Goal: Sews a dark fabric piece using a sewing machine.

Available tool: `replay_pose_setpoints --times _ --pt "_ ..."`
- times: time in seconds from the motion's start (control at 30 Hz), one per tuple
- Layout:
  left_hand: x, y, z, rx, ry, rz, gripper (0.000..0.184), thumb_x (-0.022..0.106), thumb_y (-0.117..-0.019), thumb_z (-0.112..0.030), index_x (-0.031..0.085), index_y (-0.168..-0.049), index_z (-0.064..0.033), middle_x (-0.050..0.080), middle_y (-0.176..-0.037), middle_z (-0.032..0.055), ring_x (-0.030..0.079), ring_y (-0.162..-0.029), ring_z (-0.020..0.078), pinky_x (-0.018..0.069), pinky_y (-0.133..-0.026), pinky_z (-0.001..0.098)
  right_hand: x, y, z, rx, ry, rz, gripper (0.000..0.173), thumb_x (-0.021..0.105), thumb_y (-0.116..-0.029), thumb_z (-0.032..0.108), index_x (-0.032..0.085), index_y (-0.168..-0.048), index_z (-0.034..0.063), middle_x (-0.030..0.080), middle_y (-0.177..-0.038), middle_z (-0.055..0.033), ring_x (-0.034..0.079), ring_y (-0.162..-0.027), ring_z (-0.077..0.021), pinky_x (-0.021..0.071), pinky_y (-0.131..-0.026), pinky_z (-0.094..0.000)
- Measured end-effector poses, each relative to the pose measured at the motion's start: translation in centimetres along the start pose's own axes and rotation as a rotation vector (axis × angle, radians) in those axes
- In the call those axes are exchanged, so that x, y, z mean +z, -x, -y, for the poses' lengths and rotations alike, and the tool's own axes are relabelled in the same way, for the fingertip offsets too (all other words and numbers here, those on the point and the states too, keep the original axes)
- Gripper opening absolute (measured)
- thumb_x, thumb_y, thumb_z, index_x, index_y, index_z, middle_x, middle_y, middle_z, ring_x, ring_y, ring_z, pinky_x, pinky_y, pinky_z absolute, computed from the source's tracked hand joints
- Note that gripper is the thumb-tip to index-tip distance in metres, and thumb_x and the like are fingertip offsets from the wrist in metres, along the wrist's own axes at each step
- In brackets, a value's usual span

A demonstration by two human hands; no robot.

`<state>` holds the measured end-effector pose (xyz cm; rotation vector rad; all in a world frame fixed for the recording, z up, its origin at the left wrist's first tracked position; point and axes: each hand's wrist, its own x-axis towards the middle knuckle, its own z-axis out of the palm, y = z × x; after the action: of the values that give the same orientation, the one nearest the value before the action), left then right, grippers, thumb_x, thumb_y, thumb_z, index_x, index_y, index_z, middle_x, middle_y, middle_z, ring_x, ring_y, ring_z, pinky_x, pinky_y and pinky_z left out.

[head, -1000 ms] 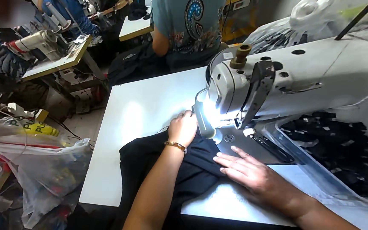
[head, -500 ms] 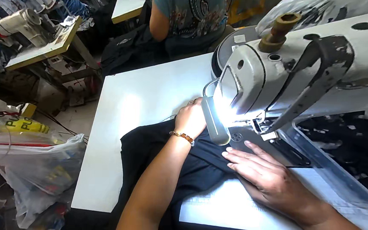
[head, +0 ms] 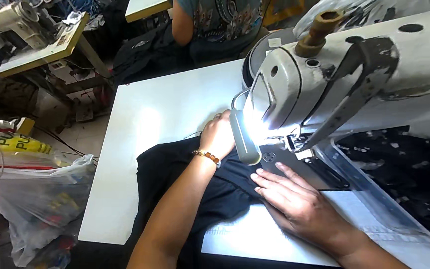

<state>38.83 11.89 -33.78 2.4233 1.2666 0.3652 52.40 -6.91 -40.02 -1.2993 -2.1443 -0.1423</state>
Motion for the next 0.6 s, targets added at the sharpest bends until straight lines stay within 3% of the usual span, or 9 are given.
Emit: replay_pose_setpoints --times 0.07,0.13,0.2,0.33,0.6 --pt "0.3 1.8 0.3 0.119 -0.050 -0.168 0.027 0.064 -0.0950 -0.009 0.070 -0.119 0.0010 0.065 -0.126 0.0155 0.059 -0.120 0.0319 0.0450 -0.101 0.0482 0.0 -0.1 0.1 -0.018 0.002 0.005 0.030 0.048 -0.0961 0.014 0.076 -0.093 0.0041 0.075 -0.118 -0.0120 0.065 -0.125 -0.0299 0.0402 -0.116 -0.0553" --pt "0.3 5.4 -0.2 0.161 0.002 -0.312 0.028 0.065 -0.0938 -0.010 0.070 -0.119 0.0015 0.065 -0.126 0.0177 0.057 -0.122 0.0355 0.0437 -0.101 0.0527 0.0 -0.1 0.0 -0.042 0.002 0.012 0.030 0.048 -0.0961 0.013 0.076 -0.095 0.0041 0.074 -0.120 -0.0124 0.065 -0.126 -0.0303 0.0389 -0.116 -0.0564" --pt "1.1 9.1 -0.7 0.150 0.015 -0.276 0.029 0.061 -0.0985 -0.019 0.067 -0.124 -0.0065 0.063 -0.131 0.0130 0.054 -0.130 0.0319 0.0400 -0.110 0.0548 0.1 -0.1 0.0 -0.058 0.006 0.005 0.029 0.047 -0.0957 0.012 0.076 -0.093 0.0045 0.074 -0.120 -0.0128 0.065 -0.125 -0.0308 0.0388 -0.116 -0.0581" --pt "2.5 11.8 0.2 0.080 -0.135 -0.059 0.046 0.048 -0.1053 -0.045 0.060 -0.145 -0.0242 0.048 -0.157 0.0064 0.041 -0.147 0.0318 0.0204 -0.122 0.0631 0.2 0.0 0.1 -0.082 0.001 -0.018 0.027 0.049 -0.0945 0.013 0.075 -0.093 0.0041 0.074 -0.118 -0.0129 0.065 -0.124 -0.0314 0.0400 -0.114 -0.0605" --pt "2.3 11.5 0.4 0.057 -0.146 -0.103 0.049 0.050 -0.1030 -0.053 0.064 -0.141 -0.0258 0.050 -0.155 0.0081 0.042 -0.146 0.0332 0.0214 -0.121 0.0639 0.2 0.3 -0.2 -0.064 -0.037 -0.045 0.030 0.048 -0.0927 0.013 0.076 -0.090 0.0044 0.076 -0.115 -0.0109 0.066 -0.123 -0.0297 0.0397 -0.115 -0.0589"
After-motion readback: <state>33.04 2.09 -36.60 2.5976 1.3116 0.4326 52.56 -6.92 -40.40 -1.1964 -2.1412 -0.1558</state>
